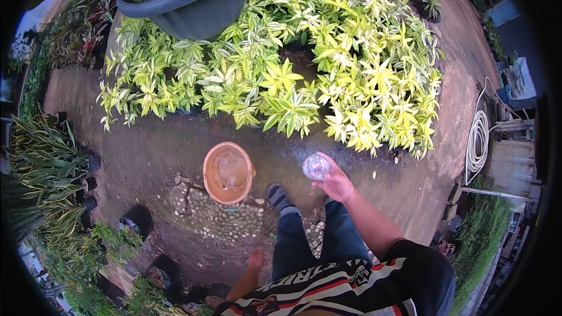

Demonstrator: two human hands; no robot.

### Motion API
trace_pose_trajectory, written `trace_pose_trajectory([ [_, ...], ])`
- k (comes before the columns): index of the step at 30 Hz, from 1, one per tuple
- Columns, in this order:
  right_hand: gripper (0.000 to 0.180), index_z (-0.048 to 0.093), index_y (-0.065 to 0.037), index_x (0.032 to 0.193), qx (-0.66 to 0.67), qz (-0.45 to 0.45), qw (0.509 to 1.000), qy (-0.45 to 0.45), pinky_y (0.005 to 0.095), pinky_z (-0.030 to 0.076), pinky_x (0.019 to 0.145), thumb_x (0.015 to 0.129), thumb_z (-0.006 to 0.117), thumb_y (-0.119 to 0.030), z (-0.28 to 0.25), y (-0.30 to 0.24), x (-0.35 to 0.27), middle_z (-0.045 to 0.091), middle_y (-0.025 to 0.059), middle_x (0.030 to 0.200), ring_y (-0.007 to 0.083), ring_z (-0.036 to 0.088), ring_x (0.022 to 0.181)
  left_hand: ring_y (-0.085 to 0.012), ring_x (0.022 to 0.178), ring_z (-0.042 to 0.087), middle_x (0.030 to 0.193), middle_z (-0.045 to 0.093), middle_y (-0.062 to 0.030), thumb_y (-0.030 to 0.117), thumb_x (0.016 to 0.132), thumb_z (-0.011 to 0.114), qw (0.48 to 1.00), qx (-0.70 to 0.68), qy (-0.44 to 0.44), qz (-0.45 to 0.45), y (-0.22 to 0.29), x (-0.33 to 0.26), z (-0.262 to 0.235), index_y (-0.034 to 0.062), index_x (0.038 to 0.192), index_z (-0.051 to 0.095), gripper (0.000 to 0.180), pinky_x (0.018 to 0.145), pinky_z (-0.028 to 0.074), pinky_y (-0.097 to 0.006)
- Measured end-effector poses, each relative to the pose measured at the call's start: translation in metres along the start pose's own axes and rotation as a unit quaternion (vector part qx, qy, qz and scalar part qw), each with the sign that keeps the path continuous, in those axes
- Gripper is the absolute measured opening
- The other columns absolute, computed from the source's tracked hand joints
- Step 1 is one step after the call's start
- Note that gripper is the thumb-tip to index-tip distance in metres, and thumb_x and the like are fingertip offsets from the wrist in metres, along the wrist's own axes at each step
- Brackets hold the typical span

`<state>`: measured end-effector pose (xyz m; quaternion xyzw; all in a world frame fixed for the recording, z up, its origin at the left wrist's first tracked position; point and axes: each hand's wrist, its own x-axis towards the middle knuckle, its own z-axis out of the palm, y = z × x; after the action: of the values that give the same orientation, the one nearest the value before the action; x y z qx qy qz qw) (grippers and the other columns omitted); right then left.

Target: The person scoops water from a bucket using a plastic cup and pours it onto a cluster of potted plants. The person repeats this process multiple times, refilling the cup from the bucket and watering different sections of the plants.

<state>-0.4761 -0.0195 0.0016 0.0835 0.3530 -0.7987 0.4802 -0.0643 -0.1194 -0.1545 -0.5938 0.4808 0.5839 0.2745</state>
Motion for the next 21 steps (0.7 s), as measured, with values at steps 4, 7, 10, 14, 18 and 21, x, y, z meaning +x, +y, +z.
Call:
trace_pose_trajectory([
  [4, 0.065, 0.029, -0.014, 0.129, 0.003, -0.020, 1.000, 0.010, 0.0327, 0.043, 0.073, 0.072, 0.061, -0.015, 0.007, -0.010, -0.013, 0.045, 0.0045, 0.116, 0.0175, 0.048, 0.100, -0.0213, 0.064, 0.057, 0.068, 0.059, -0.0098, 0.040, 0.079, 0.045, 0.996, 0.073, 0.005, -0.043, -0.012, -0.006, -0.011, 0.0029, 0.081, 0.060, 0.040, 0.058, 0.044, -0.034],
  [7, 0.059, 0.032, -0.014, 0.126, 0.010, -0.039, 0.999, 0.028, 0.0329, 0.042, 0.073, 0.074, 0.059, -0.018, 0.012, -0.018, -0.023, 0.047, 0.0029, 0.114, 0.0162, 0.048, 0.098, -0.0275, 0.067, 0.058, 0.070, 0.061, -0.0125, 0.044, 0.079, 0.042, 0.987, 0.147, 0.027, -0.055, -0.028, -0.002, -0.015, 0.0023, 0.080, 0.060, 0.045, 0.063, 0.044, -0.039],
  [10, 0.054, 0.035, -0.016, 0.123, 0.023, -0.063, 0.996, 0.054, 0.0329, 0.042, 0.072, 0.075, 0.058, -0.022, 0.012, -0.025, -0.034, 0.049, 0.0010, 0.111, 0.0152, 0.049, 0.097, -0.0330, 0.071, 0.058, 0.072, 0.061, -0.0149, 0.047, 0.079, 0.039, 0.981, 0.186, 0.030, -0.036, -0.040, 0.005, -0.028, 0.0017, 0.079, 0.059, 0.049, 0.065, 0.043, -0.043],
  [14, 0.050, 0.037, -0.017, 0.121, 0.018, -0.087, 0.993, 0.079, 0.0331, 0.041, 0.073, 0.076, 0.057, -0.027, 0.021, -0.044, -0.048, 0.051, -0.0007, 0.109, 0.0151, 0.049, 0.097, -0.0374, 0.075, 0.057, 0.072, 0.059, -0.0190, 0.044, 0.079, 0.044, 0.934, 0.348, -0.040, 0.066, 0.017, -0.040, -0.032, 0.0007, 0.075, 0.055, 0.045, 0.066, 0.043, -0.045],
  [18, 0.047, 0.039, -0.017, 0.120, 0.029, -0.109, 0.987, 0.114, 0.0346, 0.040, 0.074, 0.078, 0.055, -0.034, 0.026, -0.060, -0.061, 0.052, 0.0004, 0.110, 0.0161, 0.050, 0.097, -0.0394, 0.075, 0.056, 0.070, 0.057, -0.0215, 0.035, 0.079, 0.048, 0.831, 0.490, -0.032, 0.263, 0.004, -0.047, -0.049, 0.0005, 0.073, 0.052, 0.035, 0.065, 0.042, -0.048],
  [21, 0.048, 0.037, -0.015, 0.122, 0.053, -0.119, 0.981, 0.142, 0.0401, 0.041, 0.079, 0.080, 0.051, -0.036, 0.021, -0.074, -0.073, 0.051, 0.0039, 0.112, 0.0202, 0.048, 0.102, -0.0394, 0.075, 0.056, 0.071, 0.057, -0.0218, 0.033, 0.079, 0.049, 0.811, 0.507, -0.033, 0.289, 0.011, -0.052, -0.064, 0.0001, 0.074, 0.052, 0.034, 0.065, 0.042, -0.048],
])
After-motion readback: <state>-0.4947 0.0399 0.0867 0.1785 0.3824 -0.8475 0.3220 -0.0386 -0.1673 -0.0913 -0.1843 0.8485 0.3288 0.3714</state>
